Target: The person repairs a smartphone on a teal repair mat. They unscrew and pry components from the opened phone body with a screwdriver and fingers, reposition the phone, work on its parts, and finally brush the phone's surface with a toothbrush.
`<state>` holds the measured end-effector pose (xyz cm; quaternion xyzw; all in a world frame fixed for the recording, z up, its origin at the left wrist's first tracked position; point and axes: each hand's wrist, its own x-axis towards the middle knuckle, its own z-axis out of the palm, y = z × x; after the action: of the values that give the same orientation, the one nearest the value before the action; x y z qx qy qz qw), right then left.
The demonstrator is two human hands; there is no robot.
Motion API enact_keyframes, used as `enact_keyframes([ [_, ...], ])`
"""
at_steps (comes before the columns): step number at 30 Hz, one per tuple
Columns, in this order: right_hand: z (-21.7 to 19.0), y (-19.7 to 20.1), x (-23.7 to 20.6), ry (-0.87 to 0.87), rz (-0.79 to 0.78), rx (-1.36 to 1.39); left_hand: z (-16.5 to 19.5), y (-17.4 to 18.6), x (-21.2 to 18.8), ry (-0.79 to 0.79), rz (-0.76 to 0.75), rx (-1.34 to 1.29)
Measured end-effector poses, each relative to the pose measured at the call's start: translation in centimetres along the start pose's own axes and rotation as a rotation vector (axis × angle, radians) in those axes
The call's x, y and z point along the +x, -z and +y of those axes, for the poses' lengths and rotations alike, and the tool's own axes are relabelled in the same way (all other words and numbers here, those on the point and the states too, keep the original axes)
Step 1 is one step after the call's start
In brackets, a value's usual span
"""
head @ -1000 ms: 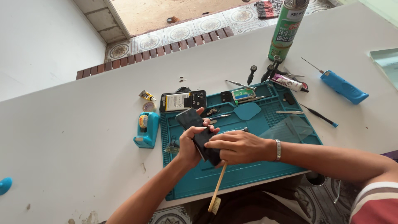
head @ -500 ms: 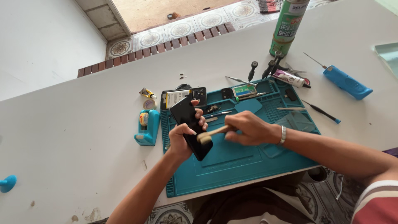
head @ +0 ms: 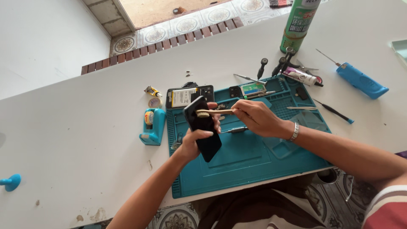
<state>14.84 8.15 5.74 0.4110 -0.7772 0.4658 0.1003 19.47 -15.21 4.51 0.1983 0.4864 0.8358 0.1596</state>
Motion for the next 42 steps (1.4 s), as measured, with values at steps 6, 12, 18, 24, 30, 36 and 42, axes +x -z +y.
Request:
enact_keyframes([
  [6, 0.7, 0.5, 0.3, -0.049, -0.038, -0.001, -1.2, 0.1, 0.1, 0.091, -0.058, -0.064],
  [12, 0.7, 0.1, 0.2, -0.027, -0.09, -0.06, -1.1, 0.3, 0.1, 0.125, -0.089, -0.191],
  [18, 0.4, 0.4, 0.4, 0.059, 0.037, -0.07, -0.8, -0.3, 0.2, 0.169, -0.119, -0.283],
  [24, 0.0, 0.9, 0.3, 0.097, 0.198, -0.096, -1.0, -0.1, 0.5, 0.143, -0.103, -0.324],
  [30, 0.6, 0.7, 0.6, 0.047, 0.152, -0.049, -1.3, 0.1, 0.7, 0.14, -0.142, -0.298],
  [36, 0.9, 0.4, 0.4, -0.11, 0.042, 0.049, -1.3, 0.3, 0.6, 0.17, -0.206, -0.258],
  [42, 0.2, -0.4, -0.3, -0.038, 0.022, 0.001, -1.2, 0.3, 0.4, 0.189, -0.192, -0.197],
])
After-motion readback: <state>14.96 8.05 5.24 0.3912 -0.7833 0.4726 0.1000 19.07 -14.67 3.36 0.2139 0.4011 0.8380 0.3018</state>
